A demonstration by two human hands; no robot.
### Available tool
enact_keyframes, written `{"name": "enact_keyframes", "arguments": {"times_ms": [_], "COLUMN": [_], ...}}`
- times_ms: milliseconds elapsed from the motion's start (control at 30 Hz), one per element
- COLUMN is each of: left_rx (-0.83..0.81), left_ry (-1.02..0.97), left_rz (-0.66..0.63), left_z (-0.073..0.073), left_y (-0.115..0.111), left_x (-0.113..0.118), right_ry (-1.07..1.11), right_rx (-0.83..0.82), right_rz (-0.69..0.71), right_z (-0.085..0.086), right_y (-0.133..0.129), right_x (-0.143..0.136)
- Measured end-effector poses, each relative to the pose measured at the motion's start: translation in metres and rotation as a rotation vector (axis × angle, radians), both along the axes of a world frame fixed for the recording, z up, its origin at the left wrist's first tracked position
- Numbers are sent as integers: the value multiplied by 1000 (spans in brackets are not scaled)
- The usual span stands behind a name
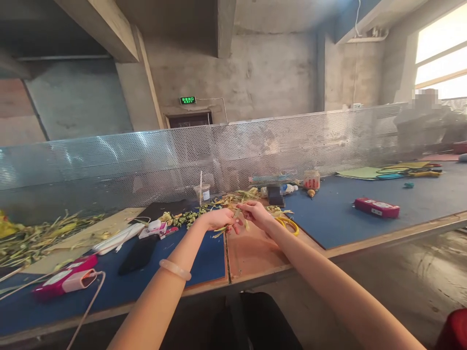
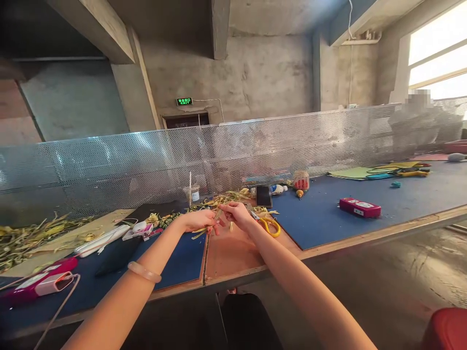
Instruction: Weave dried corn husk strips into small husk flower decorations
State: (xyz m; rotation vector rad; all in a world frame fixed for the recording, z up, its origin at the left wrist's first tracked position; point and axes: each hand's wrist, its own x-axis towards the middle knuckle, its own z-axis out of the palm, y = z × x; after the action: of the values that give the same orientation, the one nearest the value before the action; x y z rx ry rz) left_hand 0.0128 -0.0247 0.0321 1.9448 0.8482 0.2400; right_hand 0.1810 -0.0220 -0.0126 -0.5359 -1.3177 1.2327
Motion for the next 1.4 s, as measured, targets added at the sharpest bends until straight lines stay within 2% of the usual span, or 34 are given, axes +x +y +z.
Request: {"name": "enact_keyframes", "arguments": {"times_ms": [333,767,833,933,1000,1067,1200,1400], "left_rx": [-100,-113,-97,-14,-5,-48,-99,-59], "left_ry": [174,308,261,36,-139,-231,-216,-143], "left_rz": [-15,-55,-10,70,71,40,9,37], "left_z": [3,20,20,16,12,7,1,4], "left_y": [-5,-10,-10,-10,-10,-9,-6,-5], "left_x": [-25,-31,-31,-23,-13,-2,11,12], "right_ry": [24,77,79,83,81,82,80,88], "right_rx": [-45,-50,-46,-36,-31,-27,-15,-1], "right_rz": [55,99,106,114,122,124,112,88], "right_z": [-8,-5,-6,-7,-9,-10,-10,-4], "right_y": [2,-1,-1,1,4,6,8,3], "right_x": [-8,-7,-8,-9,-9,-10,-9,-6]}}
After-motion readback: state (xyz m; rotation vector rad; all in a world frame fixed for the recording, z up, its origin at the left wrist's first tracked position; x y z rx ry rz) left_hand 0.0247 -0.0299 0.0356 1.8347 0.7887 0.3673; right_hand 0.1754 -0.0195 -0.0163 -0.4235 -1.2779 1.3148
